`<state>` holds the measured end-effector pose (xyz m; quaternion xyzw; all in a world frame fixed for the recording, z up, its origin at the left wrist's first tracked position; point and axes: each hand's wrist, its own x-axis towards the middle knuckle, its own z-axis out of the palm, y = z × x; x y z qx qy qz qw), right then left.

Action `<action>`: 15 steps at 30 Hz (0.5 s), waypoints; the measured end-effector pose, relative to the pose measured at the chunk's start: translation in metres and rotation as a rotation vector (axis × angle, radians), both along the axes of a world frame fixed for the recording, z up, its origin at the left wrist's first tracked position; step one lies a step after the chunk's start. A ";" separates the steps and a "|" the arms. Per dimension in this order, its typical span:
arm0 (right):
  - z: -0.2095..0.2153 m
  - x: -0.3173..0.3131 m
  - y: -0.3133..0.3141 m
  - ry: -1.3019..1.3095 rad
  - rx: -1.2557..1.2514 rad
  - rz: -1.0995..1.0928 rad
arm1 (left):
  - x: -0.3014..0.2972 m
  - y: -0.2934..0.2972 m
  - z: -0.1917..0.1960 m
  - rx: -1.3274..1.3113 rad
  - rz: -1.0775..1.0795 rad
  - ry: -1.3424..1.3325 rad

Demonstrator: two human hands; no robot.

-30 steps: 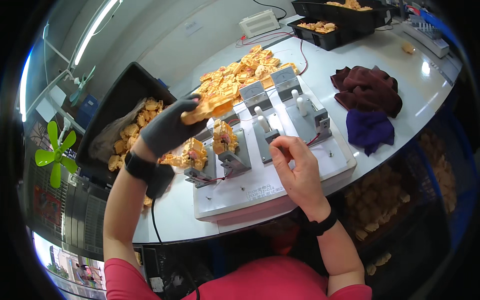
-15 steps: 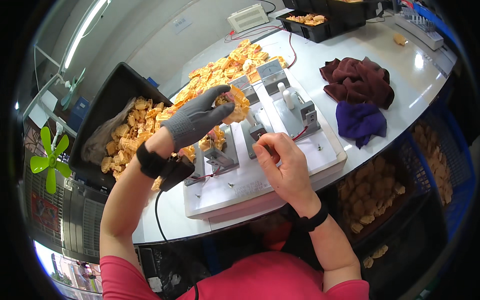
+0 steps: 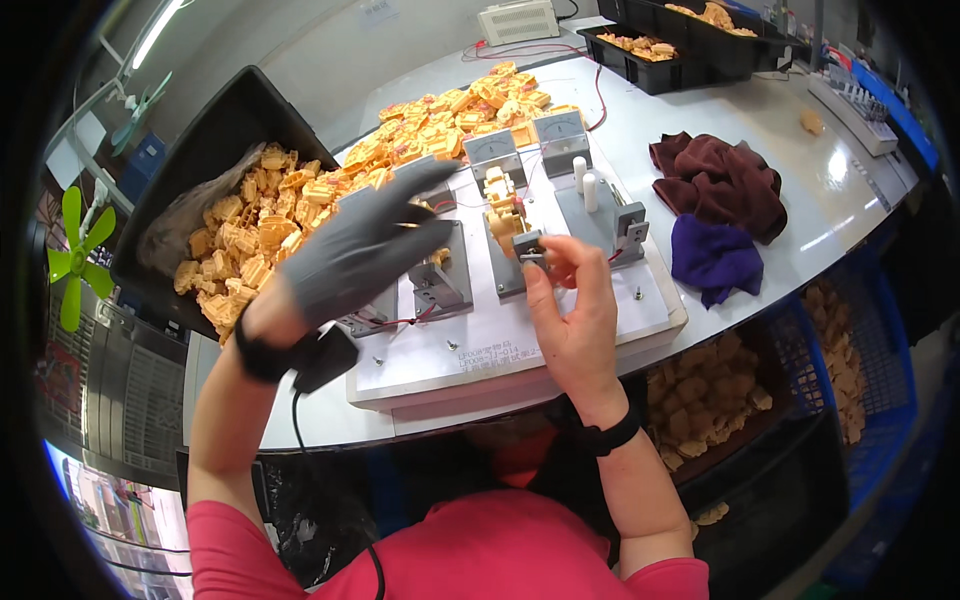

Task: The person places yellow plastic housings into a testing jig on a white workbench, connects red and black wires to terminals, and removes the units after testing. The person repeats this process for multiple units, handling them one at a time.

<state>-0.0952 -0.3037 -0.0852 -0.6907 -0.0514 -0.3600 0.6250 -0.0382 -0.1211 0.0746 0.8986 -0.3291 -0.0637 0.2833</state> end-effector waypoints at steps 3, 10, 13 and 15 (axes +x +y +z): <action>-0.003 0.001 -0.002 -0.017 0.031 -0.041 | -0.051 0.046 0.003 -0.397 0.274 0.041; -0.002 -0.003 0.003 0.002 -0.129 -0.033 | -0.112 0.190 -0.122 -0.546 0.733 0.036; 0.008 -0.007 0.001 0.109 -0.202 -0.022 | -0.123 0.203 -0.167 -0.278 0.764 -0.085; 0.017 -0.012 -0.002 0.166 -0.353 -0.026 | -0.123 0.203 -0.188 -0.323 0.765 -0.084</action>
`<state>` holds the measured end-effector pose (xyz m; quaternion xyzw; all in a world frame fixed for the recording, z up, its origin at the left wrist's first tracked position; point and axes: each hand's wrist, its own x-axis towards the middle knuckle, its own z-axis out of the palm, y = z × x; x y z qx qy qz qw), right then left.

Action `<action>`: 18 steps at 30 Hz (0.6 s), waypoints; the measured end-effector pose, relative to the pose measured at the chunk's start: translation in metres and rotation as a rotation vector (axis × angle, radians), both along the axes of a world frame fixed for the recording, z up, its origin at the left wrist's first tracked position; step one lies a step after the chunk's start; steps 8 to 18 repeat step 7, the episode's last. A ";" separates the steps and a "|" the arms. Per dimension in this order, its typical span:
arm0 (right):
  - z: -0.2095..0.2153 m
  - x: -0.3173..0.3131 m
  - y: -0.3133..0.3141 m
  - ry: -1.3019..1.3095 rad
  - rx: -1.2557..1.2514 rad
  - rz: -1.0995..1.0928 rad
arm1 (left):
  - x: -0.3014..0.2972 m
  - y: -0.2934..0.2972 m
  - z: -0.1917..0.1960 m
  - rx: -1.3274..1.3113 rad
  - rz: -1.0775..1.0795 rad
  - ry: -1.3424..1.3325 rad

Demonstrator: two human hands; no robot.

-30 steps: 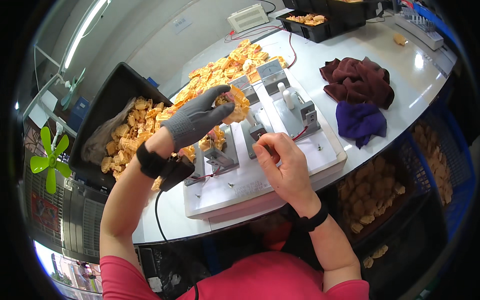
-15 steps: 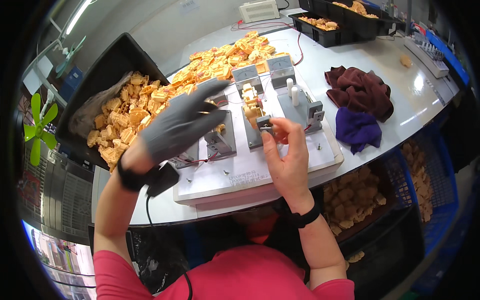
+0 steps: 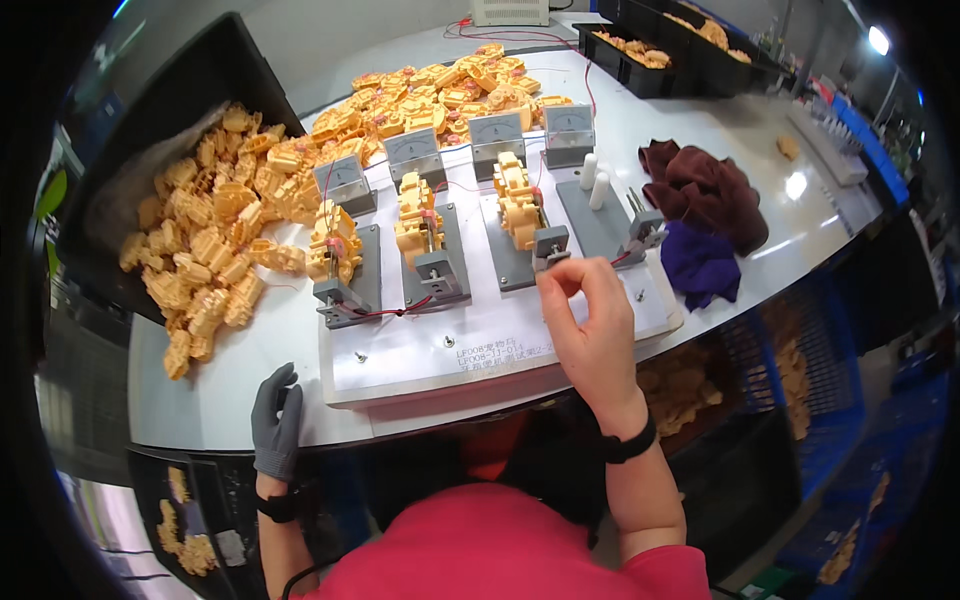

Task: The person places yellow plastic housings into a testing jig on a white workbench, connects red and black wires to terminals, and removes the units after testing. The person repeats this process for multiple units, handling them one at a time.

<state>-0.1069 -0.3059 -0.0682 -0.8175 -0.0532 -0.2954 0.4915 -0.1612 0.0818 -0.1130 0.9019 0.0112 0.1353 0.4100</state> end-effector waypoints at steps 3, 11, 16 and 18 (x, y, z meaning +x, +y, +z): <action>0.010 -0.008 -0.016 0.073 -0.335 0.028 | 0.000 0.008 -0.026 0.007 -0.003 -0.007; 0.000 -0.007 -0.032 0.129 -0.477 0.144 | 0.002 -0.002 -0.025 0.263 0.038 -0.071; 0.000 -0.007 -0.032 0.129 -0.477 0.144 | 0.002 -0.002 -0.025 0.263 0.038 -0.071; 0.000 -0.007 -0.032 0.129 -0.477 0.144 | 0.002 -0.002 -0.025 0.263 0.038 -0.071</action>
